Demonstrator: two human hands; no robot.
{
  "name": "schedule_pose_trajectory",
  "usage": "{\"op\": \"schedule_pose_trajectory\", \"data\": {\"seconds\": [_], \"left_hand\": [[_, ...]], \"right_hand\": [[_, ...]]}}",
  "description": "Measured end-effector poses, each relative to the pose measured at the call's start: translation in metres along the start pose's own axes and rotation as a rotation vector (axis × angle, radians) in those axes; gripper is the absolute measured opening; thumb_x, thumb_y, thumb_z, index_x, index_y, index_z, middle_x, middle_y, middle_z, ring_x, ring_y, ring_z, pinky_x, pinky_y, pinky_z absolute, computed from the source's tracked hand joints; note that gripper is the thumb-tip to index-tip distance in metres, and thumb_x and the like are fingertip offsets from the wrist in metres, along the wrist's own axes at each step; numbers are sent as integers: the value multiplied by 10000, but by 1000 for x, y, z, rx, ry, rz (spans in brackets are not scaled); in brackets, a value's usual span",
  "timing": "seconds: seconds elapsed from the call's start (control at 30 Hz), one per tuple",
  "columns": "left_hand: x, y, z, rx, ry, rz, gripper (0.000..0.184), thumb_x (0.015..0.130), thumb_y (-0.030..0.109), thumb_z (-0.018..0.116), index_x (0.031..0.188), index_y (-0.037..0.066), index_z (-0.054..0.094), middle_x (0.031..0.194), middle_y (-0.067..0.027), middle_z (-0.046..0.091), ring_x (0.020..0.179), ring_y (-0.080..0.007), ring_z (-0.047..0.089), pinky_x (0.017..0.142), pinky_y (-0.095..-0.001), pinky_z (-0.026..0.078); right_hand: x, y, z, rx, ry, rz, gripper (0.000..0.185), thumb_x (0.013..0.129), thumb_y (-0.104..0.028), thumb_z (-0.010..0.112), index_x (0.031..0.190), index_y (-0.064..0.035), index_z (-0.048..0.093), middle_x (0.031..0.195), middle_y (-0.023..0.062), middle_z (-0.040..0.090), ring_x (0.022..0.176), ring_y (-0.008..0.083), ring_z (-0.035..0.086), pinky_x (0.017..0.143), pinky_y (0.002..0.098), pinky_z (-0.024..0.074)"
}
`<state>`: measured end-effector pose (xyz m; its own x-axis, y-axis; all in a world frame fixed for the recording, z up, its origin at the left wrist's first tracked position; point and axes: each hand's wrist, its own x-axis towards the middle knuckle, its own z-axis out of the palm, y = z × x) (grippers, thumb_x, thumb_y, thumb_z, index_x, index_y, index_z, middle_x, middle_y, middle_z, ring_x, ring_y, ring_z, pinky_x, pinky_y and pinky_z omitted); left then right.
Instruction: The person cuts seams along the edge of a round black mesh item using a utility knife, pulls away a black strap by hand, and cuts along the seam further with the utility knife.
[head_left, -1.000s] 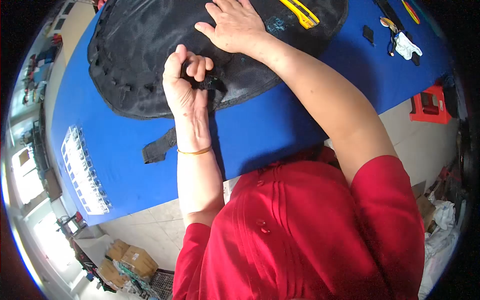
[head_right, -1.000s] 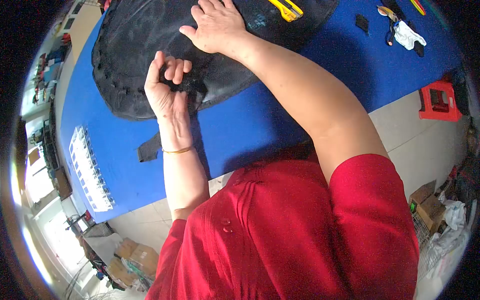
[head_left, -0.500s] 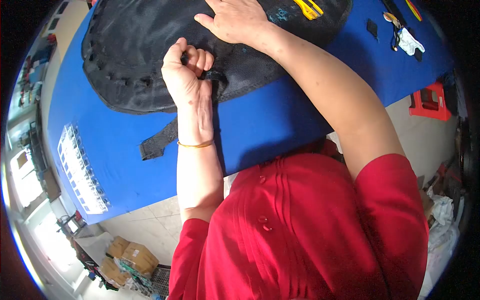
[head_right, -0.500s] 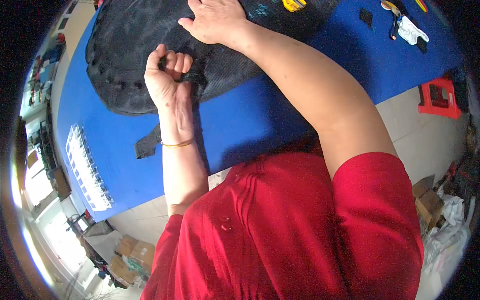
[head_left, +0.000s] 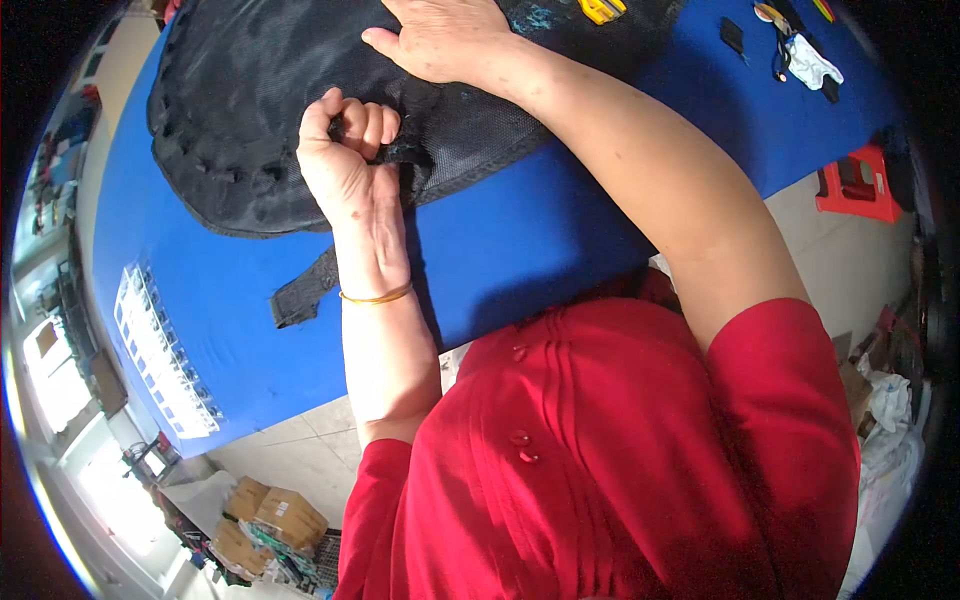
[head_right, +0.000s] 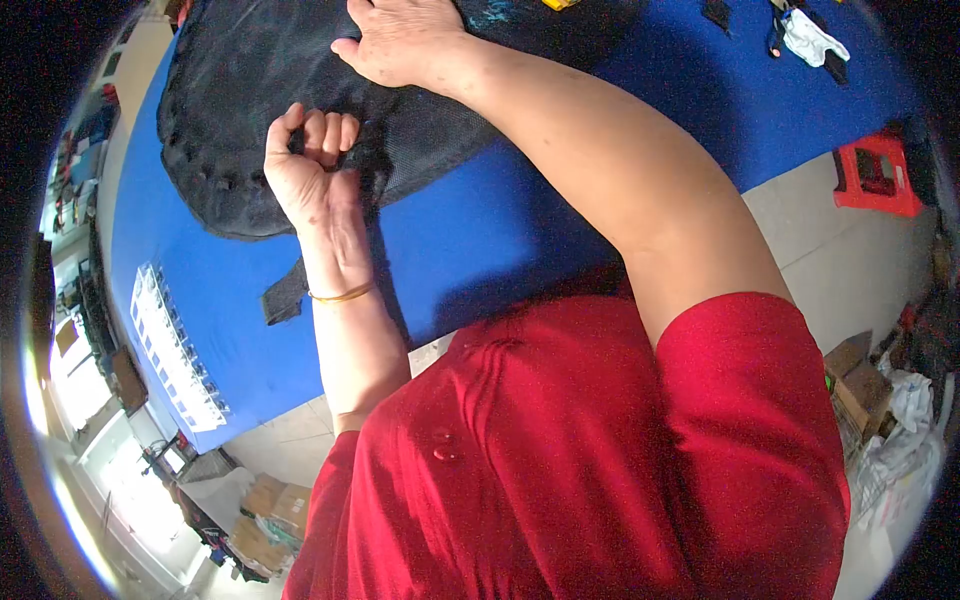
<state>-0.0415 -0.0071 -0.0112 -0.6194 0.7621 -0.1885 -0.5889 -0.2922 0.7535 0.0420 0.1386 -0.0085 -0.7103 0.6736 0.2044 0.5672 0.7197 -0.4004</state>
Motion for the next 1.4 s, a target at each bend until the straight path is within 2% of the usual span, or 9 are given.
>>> {"op": "schedule_pose_trajectory", "data": {"seconds": [0.2,0.43,0.7,0.9,0.97,1.07,1.13,1.2,1.4], "left_hand": [[1,1,0,0,-50,-3,357,980,150,545,648,109,421,538,21,280,474,-136,212,538,-348,319],[-19,32,2,468,38,134,181,967,145,686,924,-21,743,890,-86,748,794,-152,665,783,-286,506],[-78,116,-30,856,-96,-125,188,984,179,704,844,57,677,786,41,652,713,-39,551,681,-224,451],[-93,153,-33,1462,192,38,226,914,180,782,858,-6,666,737,30,609,706,-63,499,643,-250,397],[-84,167,-43,1753,280,-29,243,914,225,756,900,-7,686,815,-50,680,752,-146,611,712,-306,467],[-79,147,-57,2545,542,325,240,909,234,631,1007,29,708,1135,-187,693,1042,-410,652,925,-481,502],[-70,126,-51,2553,431,762,216,905,186,615,1037,35,696,1143,-172,691,1040,-394,660,939,-482,506],[-61,93,-10,2057,104,844,185,875,26,613,1053,16,664,1133,-201,679,1052,-404,656,913,-462,535],[-25,0,28,1813,-92,898,269,939,259,724,1060,21,689,1008,-177,691,941,-377,667,857,-456,517]], "right_hand": [[-2,1,1,2,54,-42,657,1022,-447,495,1470,33,464,1572,217,425,1505,328,332,1253,493,208],[-1,0,-1,5,56,-32,640,1021,-431,506,1454,39,476,1548,215,450,1494,324,348,1243,490,226],[4,5,4,85,27,-2,553,1068,-378,395,1448,10,499,1567,188,449,1507,300,342,1252,482,215],[13,23,16,160,86,-56,471,1063,-327,351,1310,-12,598,1450,162,555,1411,285,453,1192,493,302],[13,25,22,232,224,-89,441,1056,-310,352,1222,-19,639,1351,156,613,1347,280,503,1164,489,330],[13,24,15,335,192,-57,434,1057,-302,353,1185,-22,659,1306,157,638,1329,277,522,1163,478,332],[15,25,15,352,214,-62,434,1057,-299,352,1165,-19,666,1279,159,651,1307,279,537,1149,473,343],[14,26,14,372,224,-71,436,1057,-297,351,1145,-16,673,1253,161,664,1286,282,553,1134,468,353],[12,25,11,372,205,-96,428,1053,-293,357,1082,-16,683,1179,168,684,1217,305,584,1070,467,387]]}}
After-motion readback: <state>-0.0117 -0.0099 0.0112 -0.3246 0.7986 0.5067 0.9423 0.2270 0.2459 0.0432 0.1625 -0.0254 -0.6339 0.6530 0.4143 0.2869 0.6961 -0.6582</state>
